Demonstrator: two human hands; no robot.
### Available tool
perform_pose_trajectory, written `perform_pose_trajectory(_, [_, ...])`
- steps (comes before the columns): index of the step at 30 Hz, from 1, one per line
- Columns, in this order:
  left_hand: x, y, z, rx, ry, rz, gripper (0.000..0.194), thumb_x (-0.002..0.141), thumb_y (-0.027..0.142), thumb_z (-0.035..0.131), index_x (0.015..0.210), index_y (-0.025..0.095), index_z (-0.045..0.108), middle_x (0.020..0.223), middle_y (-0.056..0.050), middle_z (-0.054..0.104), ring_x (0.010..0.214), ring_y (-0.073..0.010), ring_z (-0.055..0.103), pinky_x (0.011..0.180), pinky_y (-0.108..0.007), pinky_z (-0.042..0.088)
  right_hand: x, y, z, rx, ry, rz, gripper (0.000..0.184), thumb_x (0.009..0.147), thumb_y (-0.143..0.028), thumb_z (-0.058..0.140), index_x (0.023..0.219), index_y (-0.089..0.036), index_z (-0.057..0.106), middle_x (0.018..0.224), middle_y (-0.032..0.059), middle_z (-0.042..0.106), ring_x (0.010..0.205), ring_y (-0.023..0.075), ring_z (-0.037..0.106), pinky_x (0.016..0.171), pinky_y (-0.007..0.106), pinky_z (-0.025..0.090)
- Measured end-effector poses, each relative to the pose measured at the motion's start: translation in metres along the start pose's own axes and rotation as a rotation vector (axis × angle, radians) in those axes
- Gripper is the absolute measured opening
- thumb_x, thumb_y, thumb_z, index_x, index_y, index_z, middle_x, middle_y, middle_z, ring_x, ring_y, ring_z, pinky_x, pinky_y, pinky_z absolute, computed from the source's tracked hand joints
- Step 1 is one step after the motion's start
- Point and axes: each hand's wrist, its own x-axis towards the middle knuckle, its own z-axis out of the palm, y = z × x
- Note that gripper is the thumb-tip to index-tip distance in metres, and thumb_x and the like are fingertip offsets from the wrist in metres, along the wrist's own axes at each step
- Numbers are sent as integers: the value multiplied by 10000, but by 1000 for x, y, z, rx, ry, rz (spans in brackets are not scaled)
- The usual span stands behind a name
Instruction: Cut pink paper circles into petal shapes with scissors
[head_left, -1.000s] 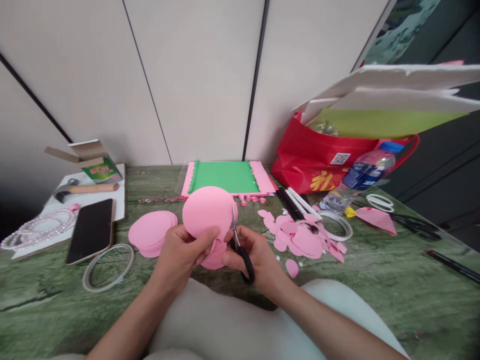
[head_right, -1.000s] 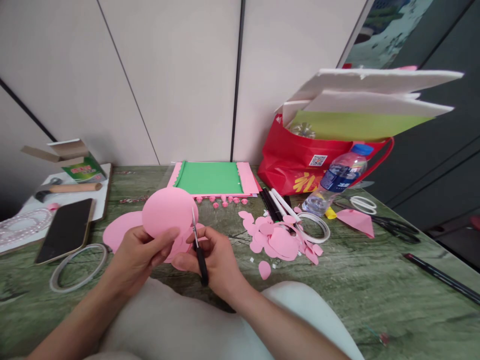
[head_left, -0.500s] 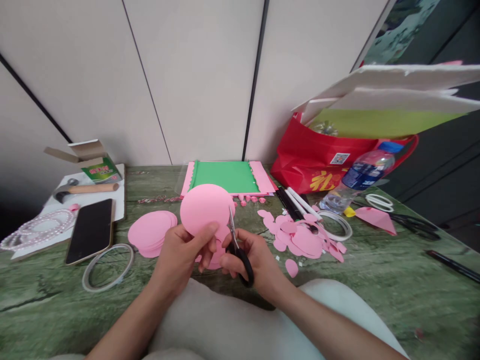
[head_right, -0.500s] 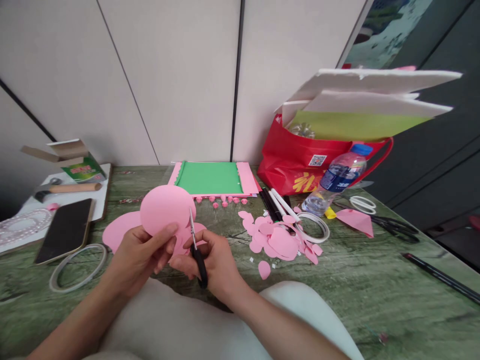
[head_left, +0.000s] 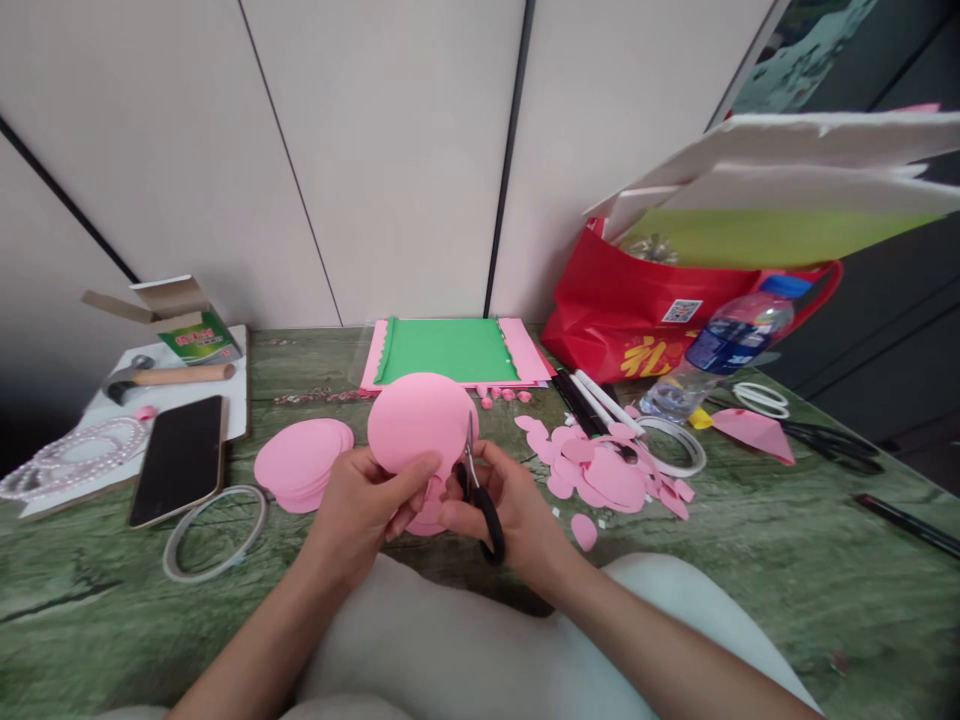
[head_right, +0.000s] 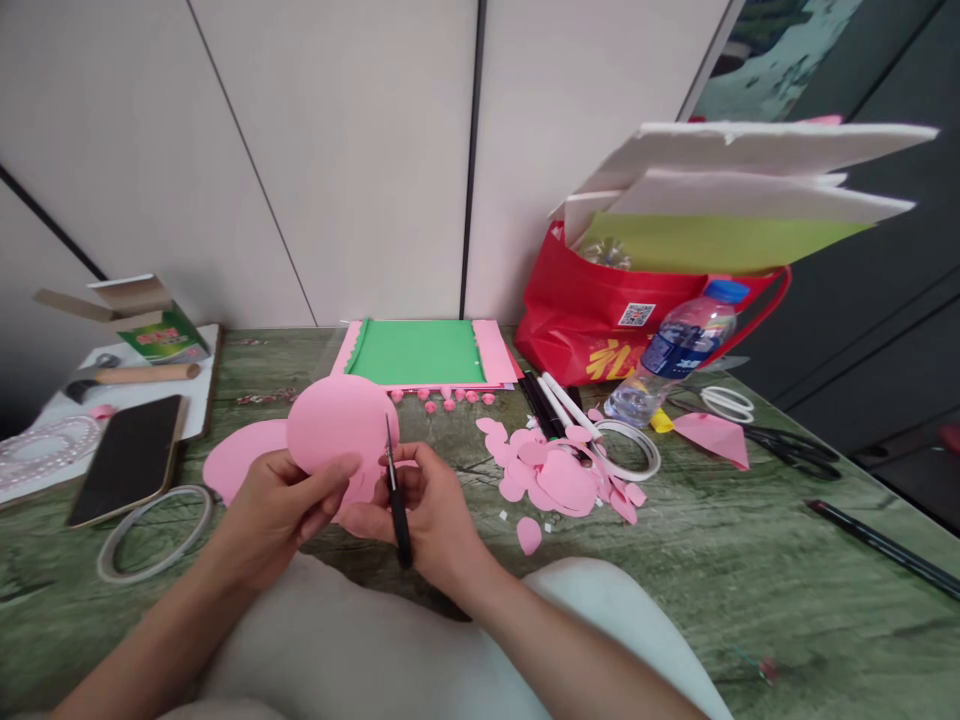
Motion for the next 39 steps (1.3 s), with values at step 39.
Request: perform_pose_trajectory(39, [0,2,1,-175,-41,58,317,709,321,637,475,120,565,406,28,517,281,-36,395,294,-160,260,-2,7,3,-61,-6,45,337,545,-308,741,723,-177,487,448,-75,515,380,64,421,380,172,311])
